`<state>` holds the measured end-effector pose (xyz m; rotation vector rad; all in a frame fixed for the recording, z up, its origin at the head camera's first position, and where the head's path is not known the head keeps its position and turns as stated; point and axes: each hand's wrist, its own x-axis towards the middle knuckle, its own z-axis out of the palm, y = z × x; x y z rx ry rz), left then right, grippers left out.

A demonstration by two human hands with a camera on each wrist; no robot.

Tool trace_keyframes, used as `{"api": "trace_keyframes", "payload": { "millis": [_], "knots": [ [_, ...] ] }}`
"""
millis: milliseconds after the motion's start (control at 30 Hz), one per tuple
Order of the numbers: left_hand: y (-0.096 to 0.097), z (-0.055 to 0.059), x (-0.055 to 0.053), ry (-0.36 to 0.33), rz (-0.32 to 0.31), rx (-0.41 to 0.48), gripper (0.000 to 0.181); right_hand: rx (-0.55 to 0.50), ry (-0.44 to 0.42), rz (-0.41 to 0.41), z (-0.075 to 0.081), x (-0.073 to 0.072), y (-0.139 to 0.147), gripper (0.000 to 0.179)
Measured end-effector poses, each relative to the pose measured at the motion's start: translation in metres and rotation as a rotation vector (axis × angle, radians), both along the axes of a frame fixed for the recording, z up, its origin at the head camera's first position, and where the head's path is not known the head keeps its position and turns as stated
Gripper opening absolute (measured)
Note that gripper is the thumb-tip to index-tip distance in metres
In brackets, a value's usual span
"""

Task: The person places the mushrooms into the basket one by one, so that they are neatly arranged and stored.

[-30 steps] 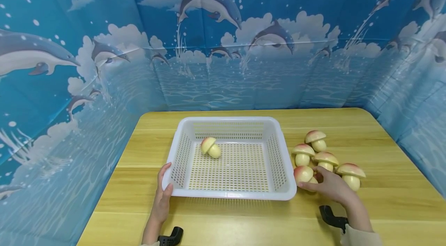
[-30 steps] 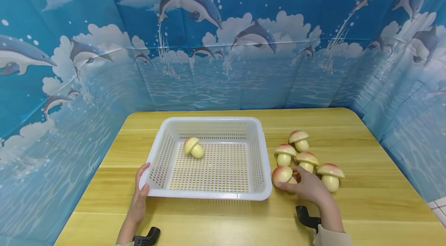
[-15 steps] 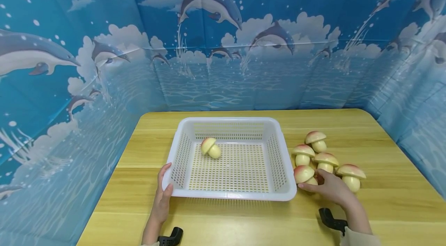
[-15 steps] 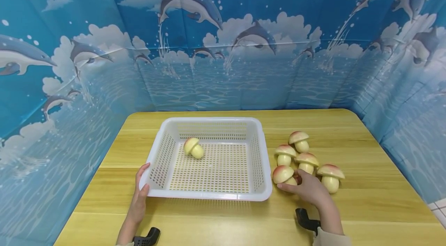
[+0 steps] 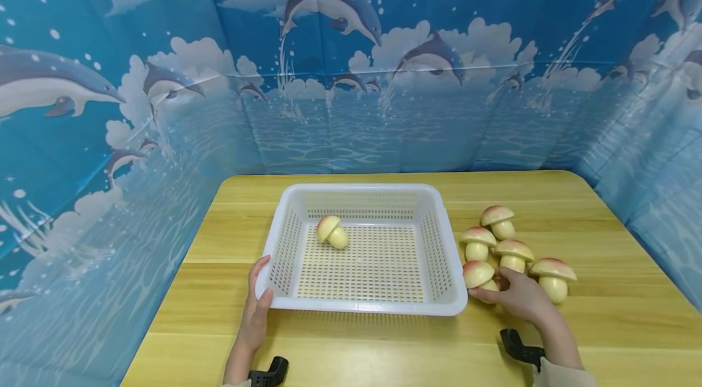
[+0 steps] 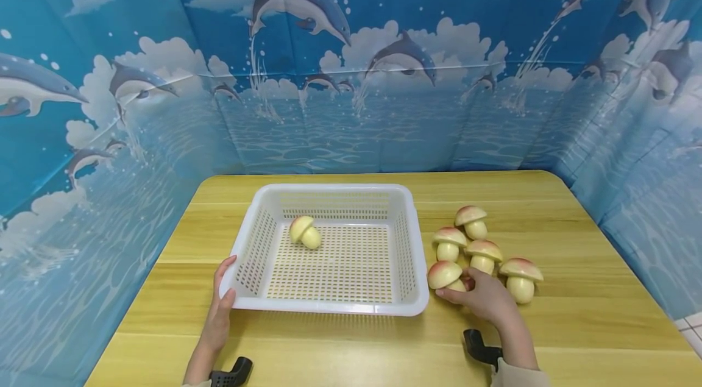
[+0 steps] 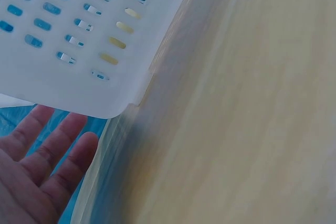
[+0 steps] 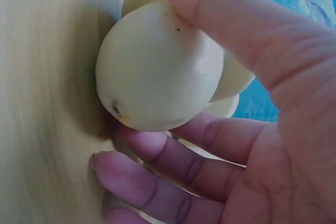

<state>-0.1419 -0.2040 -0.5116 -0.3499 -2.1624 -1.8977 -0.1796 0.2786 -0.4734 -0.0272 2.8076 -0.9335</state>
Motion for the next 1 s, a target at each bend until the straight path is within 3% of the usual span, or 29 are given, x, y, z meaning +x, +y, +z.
{"api": "trace_keyframes", "payload": {
  "millis": [1000],
  "knots": [
    [-0.0001, 0.0002, -0.0001, 0.016, -0.004, -0.019, 0.053, -0.043, -0.022, -0.062, -0.0053, 0.0034, -0.003, 0.051]
  ]
}}
